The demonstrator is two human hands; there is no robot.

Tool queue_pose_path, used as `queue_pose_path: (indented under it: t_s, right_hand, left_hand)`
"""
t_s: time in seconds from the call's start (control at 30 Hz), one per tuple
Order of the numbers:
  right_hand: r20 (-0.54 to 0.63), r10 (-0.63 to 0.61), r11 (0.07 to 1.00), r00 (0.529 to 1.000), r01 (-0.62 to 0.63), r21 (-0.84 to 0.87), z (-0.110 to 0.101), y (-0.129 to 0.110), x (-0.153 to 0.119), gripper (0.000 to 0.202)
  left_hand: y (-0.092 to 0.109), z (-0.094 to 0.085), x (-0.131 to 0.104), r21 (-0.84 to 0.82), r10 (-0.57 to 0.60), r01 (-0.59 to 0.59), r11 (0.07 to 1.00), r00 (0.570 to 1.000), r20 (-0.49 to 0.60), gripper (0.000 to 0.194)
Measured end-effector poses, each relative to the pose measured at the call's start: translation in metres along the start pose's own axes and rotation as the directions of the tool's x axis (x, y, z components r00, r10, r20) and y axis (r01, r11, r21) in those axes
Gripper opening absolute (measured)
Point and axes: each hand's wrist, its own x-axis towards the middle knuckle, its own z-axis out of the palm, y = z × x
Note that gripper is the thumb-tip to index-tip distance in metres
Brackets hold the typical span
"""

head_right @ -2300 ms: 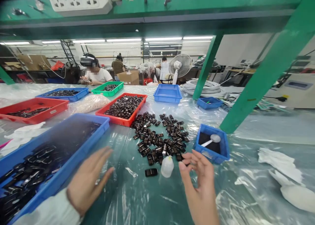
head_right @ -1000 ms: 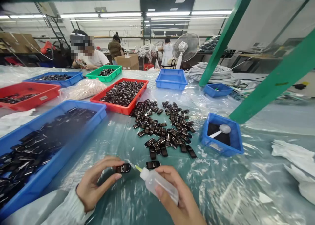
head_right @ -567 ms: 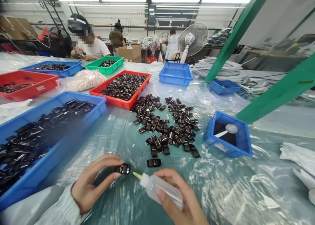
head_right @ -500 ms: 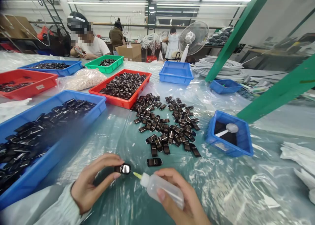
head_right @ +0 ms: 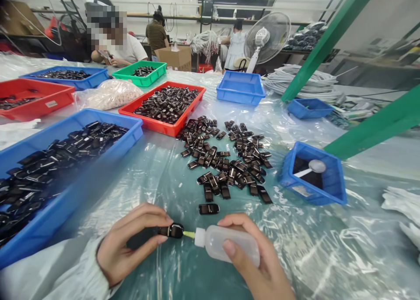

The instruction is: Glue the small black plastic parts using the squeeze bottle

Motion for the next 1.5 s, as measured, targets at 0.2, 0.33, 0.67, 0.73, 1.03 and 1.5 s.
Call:
queue_pose_path:
  t_s: [0.2, 0.33, 0.67, 0.73, 1.03, 1.5]
  right_hand:
    - [0.023, -0.046, 0.998, 0.999, 0.047, -0.044, -0.003, 0.001, 0.002, 0.03]
    - [0.04, -0.065, 0.995, 0.997, 0.068, -0.079, -0.005, 0.001, 0.002, 0.031]
    - [0.059, -0.023, 0.995, 0.998, 0.028, -0.098, -0.006, -0.005, 0.0, 0.034]
    - [0.058, -0.023, 0.994, 0.998, 0.03, -0.109, -0.006, -0.006, 0.0, 0.033]
    - [0.079, -0.057, 0.985, 0.995, 0.069, -0.156, -0.01, -0.006, 0.0, 0.03]
    - [0.053, -0.162, 0.974, 0.985, 0.169, -0.15, -0.007, -0.002, -0.002, 0.027]
  left_hand:
    - [0.001, 0.001, -0.001, -0.001, 0.0, 0.0, 1.0, 1.0, 0.006, 0.025]
    - [0.001, 0.001, -0.002, -0.002, -0.005, 0.006, 1.0, 1.0, 0.01, 0.026]
    - [0.003, 0.002, -0.001, 0.002, -0.009, 0.009, 1.0, 1.0, 0.007, 0.024]
    - [0.003, 0.002, -0.001, -0.003, -0.01, 0.01, 1.0, 1.0, 0.011, 0.025]
    - [0.003, 0.003, -0.002, 0.014, 0.012, -0.013, 1.0, 1.0, 0.025, 0.024]
    - [0.003, 0.006, -0.004, 0.053, -0.028, 0.025, 0.998, 0.998, 0.06, 0.028]
